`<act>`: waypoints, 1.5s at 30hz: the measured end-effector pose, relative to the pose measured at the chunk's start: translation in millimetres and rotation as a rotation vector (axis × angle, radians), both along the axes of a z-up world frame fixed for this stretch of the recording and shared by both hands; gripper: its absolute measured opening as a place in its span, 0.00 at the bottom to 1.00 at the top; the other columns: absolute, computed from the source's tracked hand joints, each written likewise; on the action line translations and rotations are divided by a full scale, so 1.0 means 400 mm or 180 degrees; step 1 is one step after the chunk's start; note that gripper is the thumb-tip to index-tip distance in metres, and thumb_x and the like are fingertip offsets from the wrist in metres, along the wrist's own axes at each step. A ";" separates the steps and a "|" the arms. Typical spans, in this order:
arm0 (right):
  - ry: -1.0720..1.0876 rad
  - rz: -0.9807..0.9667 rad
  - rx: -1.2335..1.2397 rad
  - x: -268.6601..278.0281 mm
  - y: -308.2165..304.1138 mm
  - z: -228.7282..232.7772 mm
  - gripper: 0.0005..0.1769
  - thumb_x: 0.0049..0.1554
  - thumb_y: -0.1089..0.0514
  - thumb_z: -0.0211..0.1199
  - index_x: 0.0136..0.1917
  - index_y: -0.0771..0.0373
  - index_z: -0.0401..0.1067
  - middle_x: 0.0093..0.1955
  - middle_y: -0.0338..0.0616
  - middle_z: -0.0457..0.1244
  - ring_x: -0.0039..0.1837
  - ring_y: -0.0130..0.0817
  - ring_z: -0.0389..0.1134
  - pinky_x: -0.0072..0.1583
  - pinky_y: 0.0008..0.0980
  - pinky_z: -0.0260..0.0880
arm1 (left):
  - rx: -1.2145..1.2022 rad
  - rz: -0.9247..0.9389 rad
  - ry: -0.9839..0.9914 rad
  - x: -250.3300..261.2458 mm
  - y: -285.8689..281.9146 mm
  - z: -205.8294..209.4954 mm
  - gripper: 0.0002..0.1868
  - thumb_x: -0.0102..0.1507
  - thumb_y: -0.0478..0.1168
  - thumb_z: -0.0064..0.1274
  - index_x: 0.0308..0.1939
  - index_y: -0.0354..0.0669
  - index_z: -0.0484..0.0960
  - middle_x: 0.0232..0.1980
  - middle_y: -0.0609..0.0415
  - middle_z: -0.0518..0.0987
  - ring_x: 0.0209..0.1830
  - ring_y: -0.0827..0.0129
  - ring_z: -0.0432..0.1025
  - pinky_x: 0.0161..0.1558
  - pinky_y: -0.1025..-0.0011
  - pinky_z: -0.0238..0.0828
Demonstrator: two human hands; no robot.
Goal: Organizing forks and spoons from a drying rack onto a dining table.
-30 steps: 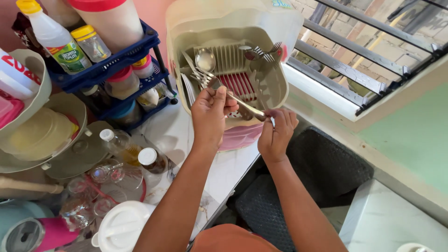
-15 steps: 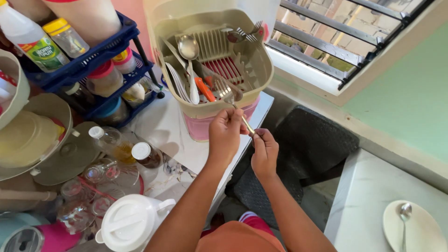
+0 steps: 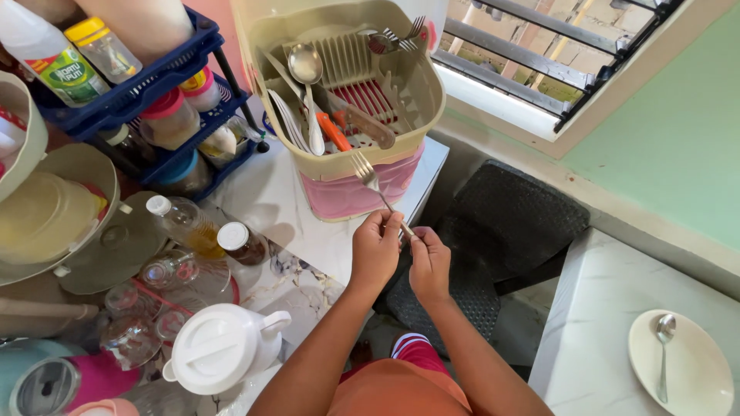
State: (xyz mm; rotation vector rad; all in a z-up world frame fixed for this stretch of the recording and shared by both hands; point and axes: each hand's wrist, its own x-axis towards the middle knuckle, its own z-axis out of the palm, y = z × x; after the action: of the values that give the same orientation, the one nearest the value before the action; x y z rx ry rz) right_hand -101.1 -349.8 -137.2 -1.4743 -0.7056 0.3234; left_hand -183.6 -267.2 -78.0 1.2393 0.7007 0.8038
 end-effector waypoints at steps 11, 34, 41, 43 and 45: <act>0.0117 0.0059 -0.0172 -0.043 -0.055 -0.028 0.11 0.63 0.62 0.52 0.49 0.70 0.74 0.38 0.36 0.67 0.40 0.18 0.60 0.42 0.23 0.61 | 0.0058 0.0078 0.0230 -0.019 -0.042 -0.067 0.13 0.69 0.42 0.52 0.39 0.33 0.81 0.29 0.58 0.80 0.26 0.79 0.71 0.33 0.76 0.70; 0.1403 0.0830 -0.0976 -0.268 -0.491 -0.247 0.13 0.65 0.55 0.51 0.50 0.64 0.74 0.33 0.32 0.55 0.36 0.21 0.53 0.39 0.24 0.53 | -0.0635 0.0199 0.0584 -0.276 -0.421 -0.352 0.12 0.68 0.42 0.52 0.45 0.37 0.85 0.34 0.59 0.82 0.26 0.79 0.68 0.31 0.77 0.68; 0.0969 0.0834 -0.1476 -0.395 -0.584 -0.251 0.17 0.66 0.52 0.50 0.47 0.65 0.74 0.33 0.33 0.56 0.37 0.23 0.55 0.40 0.27 0.57 | -0.0637 0.0196 0.0684 -0.410 -0.512 -0.369 0.11 0.67 0.41 0.53 0.42 0.36 0.86 0.30 0.60 0.78 0.24 0.79 0.63 0.28 0.75 0.62; 0.0907 0.0809 -0.1511 -0.418 -0.600 -0.243 0.17 0.66 0.52 0.49 0.47 0.65 0.74 0.33 0.34 0.56 0.37 0.23 0.55 0.40 0.27 0.57 | -0.0673 0.0186 0.0572 -0.434 -0.526 -0.381 0.11 0.67 0.41 0.54 0.42 0.35 0.85 0.29 0.61 0.77 0.24 0.79 0.62 0.27 0.75 0.60; 0.0805 0.0787 -0.1573 -0.445 -0.616 -0.243 0.17 0.66 0.51 0.49 0.47 0.63 0.74 0.32 0.33 0.54 0.36 0.23 0.54 0.40 0.28 0.56 | -0.0659 0.0137 0.0615 -0.466 -0.539 -0.381 0.12 0.68 0.42 0.53 0.41 0.35 0.85 0.29 0.62 0.76 0.25 0.80 0.63 0.28 0.75 0.62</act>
State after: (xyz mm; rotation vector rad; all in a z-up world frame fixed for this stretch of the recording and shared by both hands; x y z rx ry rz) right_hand -279.2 -596.2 -234.3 -1.7682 -0.6277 0.9093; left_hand -370.2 -482.7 -230.5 1.1254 0.9459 0.6338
